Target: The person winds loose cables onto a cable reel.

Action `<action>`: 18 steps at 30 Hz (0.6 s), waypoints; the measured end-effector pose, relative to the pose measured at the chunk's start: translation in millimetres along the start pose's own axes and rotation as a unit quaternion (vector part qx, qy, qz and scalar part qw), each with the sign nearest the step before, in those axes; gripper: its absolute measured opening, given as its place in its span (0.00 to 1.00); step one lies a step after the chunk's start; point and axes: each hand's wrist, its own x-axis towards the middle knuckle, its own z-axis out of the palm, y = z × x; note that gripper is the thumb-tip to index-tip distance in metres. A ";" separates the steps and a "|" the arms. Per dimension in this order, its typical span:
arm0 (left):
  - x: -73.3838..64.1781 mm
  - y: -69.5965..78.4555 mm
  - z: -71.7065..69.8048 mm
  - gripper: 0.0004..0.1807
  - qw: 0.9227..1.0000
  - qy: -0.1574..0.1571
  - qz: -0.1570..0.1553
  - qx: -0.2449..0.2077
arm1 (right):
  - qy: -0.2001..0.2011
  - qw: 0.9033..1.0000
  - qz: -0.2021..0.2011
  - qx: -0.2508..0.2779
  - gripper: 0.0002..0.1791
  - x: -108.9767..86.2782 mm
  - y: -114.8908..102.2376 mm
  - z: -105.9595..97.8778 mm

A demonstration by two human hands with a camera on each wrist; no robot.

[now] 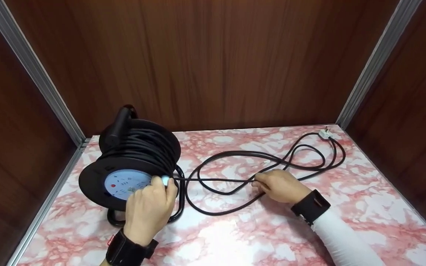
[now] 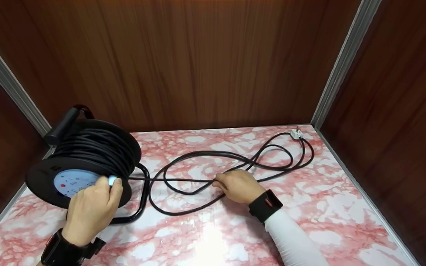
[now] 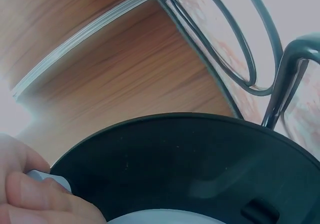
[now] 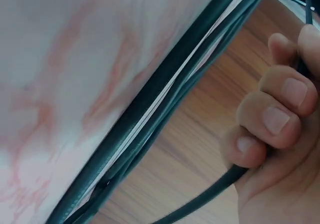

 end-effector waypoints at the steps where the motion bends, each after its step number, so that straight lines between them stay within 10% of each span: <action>1: -0.3 1.0 -0.1 0.21 1.000 -0.001 -0.001 0.001 | 0.011 1.000 0.004 -0.009 0.18 -0.8 1.2 -0.9; 10: -11.9 2.1 13.9 0.21 0.999 -0.030 0.018 0.021 | 0.012 0.998 0.050 -0.035 0.21 -6.4 9.4 -5.4; 18: -23.0 -1.1 24.8 0.20 0.997 -0.001 0.058 0.049 | 0.047 0.999 0.001 -0.022 0.13 -6.4 14.7 -9.3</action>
